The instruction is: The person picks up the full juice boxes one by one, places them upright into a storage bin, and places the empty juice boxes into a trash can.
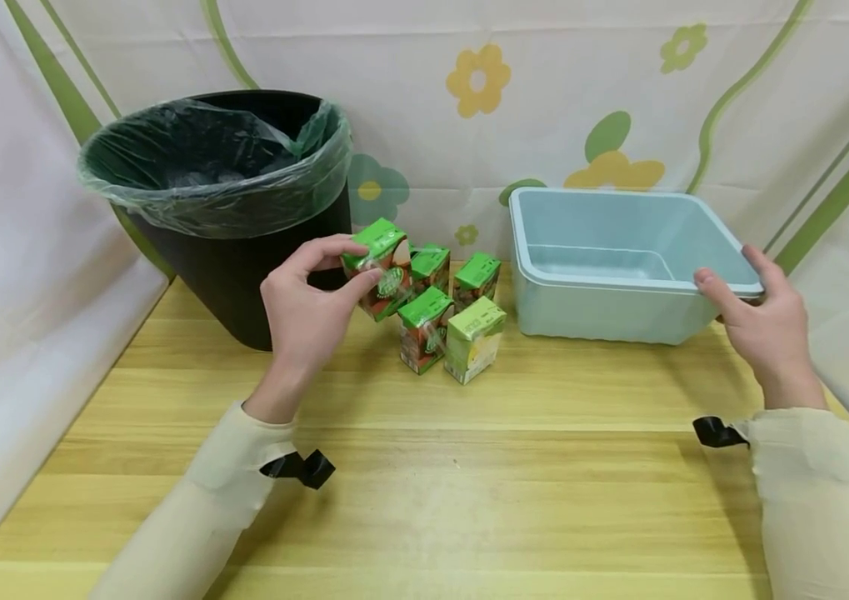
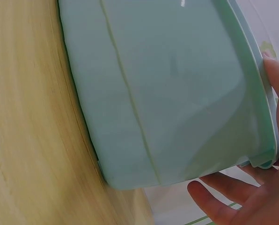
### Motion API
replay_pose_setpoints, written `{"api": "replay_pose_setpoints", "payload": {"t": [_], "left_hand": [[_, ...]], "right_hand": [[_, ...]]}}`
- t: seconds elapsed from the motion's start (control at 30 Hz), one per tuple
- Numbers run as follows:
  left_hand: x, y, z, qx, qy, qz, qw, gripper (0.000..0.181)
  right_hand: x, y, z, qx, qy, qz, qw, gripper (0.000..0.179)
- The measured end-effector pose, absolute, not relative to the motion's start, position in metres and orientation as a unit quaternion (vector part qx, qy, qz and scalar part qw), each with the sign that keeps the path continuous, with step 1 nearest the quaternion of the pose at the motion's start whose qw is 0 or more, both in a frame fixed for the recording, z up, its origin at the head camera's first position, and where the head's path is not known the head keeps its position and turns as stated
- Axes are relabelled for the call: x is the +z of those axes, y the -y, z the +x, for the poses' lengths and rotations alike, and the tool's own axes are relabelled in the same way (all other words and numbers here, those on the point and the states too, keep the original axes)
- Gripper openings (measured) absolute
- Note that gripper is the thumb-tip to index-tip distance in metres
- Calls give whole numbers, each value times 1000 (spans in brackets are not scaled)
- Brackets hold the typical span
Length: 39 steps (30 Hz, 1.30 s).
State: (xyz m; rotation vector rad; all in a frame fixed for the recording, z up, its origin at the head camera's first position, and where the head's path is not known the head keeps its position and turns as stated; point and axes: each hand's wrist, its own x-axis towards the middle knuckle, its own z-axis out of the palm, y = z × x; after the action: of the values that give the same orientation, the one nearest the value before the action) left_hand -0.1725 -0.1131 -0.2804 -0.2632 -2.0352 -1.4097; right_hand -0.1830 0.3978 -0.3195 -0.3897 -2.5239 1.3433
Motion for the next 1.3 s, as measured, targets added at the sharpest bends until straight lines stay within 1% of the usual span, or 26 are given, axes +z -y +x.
{"api": "replay_pose_setpoints", "payload": {"t": [0.23, 0.57, 0.8, 1.3], "left_hand": [[-266, 98, -183, -545, 762, -121, 328, 25], [-250, 84, -197, -582, 730, -126, 336, 24], [-245, 70, -204, -616, 719, -109, 305, 24], [-236, 40, -220, -641, 709, -125, 266, 22]], "right_hand": [[-319, -399, -184, 460, 867, -138, 132, 86], [-314, -394, -190, 468, 864, -126, 140, 86], [-316, -394, -186, 455, 871, -130, 136, 87], [-320, -394, -182, 454, 869, -138, 138, 89]]}}
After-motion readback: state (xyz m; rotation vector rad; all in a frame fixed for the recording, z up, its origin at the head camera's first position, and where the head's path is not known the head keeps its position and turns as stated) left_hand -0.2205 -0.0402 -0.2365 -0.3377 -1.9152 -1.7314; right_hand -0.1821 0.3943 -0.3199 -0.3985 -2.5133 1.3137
